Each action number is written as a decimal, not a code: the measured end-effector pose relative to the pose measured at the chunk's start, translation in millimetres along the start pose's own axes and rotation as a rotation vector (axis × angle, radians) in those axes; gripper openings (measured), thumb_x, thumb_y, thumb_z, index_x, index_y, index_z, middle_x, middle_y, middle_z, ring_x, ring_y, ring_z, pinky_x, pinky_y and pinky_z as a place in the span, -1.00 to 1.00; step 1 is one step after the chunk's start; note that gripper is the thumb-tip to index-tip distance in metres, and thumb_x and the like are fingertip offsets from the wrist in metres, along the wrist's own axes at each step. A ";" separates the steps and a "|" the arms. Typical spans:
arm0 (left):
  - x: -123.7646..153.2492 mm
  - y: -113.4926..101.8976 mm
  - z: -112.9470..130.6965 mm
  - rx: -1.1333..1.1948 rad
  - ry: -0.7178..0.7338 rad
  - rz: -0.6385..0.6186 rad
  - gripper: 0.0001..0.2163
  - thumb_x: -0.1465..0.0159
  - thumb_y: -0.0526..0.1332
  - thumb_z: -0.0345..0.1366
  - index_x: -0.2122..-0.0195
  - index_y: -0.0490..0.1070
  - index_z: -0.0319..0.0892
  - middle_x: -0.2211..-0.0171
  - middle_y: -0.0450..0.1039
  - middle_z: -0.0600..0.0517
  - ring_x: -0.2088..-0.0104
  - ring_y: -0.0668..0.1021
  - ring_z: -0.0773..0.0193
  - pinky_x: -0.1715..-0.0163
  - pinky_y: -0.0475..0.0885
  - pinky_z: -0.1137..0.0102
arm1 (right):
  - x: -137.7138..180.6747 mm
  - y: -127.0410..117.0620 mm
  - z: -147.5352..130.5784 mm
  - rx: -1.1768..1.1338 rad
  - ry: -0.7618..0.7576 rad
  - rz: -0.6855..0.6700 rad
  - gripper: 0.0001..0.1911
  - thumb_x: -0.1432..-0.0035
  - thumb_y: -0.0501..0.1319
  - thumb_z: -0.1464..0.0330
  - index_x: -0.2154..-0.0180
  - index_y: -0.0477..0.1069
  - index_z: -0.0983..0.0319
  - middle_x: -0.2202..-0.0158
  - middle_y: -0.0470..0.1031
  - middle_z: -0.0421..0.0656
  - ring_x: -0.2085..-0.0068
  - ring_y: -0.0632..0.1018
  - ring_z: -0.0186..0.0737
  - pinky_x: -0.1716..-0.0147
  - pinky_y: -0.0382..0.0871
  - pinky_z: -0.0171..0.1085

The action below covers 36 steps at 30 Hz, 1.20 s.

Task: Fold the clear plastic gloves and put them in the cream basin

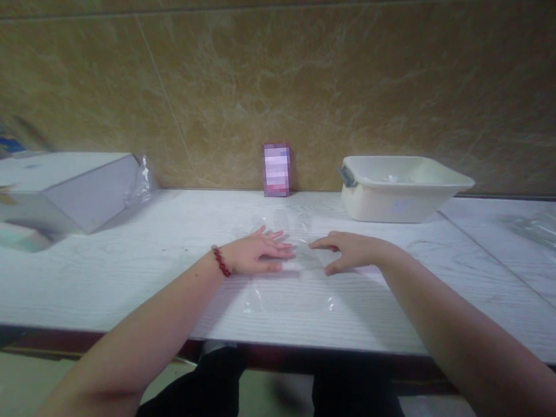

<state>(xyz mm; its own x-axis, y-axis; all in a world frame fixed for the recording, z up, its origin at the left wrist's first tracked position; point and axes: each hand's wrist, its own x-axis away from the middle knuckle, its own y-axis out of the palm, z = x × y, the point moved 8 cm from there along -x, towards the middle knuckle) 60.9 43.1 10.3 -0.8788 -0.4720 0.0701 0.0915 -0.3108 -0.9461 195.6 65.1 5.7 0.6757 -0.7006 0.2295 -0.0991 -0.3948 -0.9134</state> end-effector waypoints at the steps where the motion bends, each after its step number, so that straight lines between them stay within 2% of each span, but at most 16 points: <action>1: 0.0 0.7 -0.5 0.004 -0.002 -0.007 -0.60 -0.19 -0.07 -0.04 -0.05 0.11 0.03 -0.10 0.06 0.07 -0.15 -0.09 0.10 0.00 -0.41 0.04 | -0.1 0.1 0.2 0.000 0.001 0.002 -0.28 0.22 0.19 0.07 -0.04 0.13 0.11 0.10 0.29 -0.08 0.14 0.33 -0.10 0.16 0.18 -0.20; 7: 0.3 2.8 -2.0 0.002 -0.013 -0.020 -0.60 -0.19 -0.08 -0.04 -0.03 0.14 -0.01 -0.09 0.08 0.06 -0.14 -0.06 0.13 -0.01 -0.42 0.08 | -0.8 1.1 2.1 -0.014 -0.007 0.008 -0.26 0.23 0.20 0.07 -0.04 0.13 0.11 0.11 0.30 -0.09 0.17 0.35 -0.12 0.19 0.21 -0.22; 14: -1.1 3.0 -0.5 -0.018 0.007 -0.011 -0.59 -0.20 -0.10 -0.05 -0.07 0.06 0.03 -0.12 0.00 0.09 -0.15 -0.10 0.15 -0.02 -0.40 0.09 | 0.9 -0.6 -2.0 -0.011 0.002 -0.002 -0.27 0.22 0.20 0.09 -0.04 0.14 0.16 0.07 0.29 -0.08 0.18 0.36 -0.13 0.19 0.21 -0.22; 23: 0.6 3.7 -3.2 0.001 -0.007 -0.016 -0.62 -0.20 -0.09 -0.05 -0.02 0.15 0.02 -0.10 0.07 0.08 -0.14 -0.07 0.14 -0.02 -0.41 0.09 | 0.1 0.3 -1.9 -0.028 -0.005 -0.010 -0.25 0.22 0.21 0.11 -0.05 0.13 0.18 0.02 0.26 -0.08 0.13 0.35 -0.12 0.15 0.19 -0.23; 36: 2.0 1.7 -6.3 0.057 -0.025 0.005 -0.64 -0.19 -0.06 -0.06 0.00 0.18 0.04 -0.09 0.08 0.08 -0.14 -0.03 0.14 -0.02 -0.37 0.07 | 1.6 -4.3 -2.5 -0.063 0.017 0.016 -0.25 0.23 0.20 0.11 -0.05 0.12 0.17 0.10 0.33 -0.09 0.24 0.39 -0.17 0.26 0.24 -0.25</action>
<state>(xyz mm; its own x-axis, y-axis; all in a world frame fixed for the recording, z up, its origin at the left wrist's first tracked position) 56.4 46.8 6.8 -0.8665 -0.4937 0.0738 0.1228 -0.3541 -0.9271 195.2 64.2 10.9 0.6616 -0.7165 0.2213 -0.1558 -0.4200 -0.8941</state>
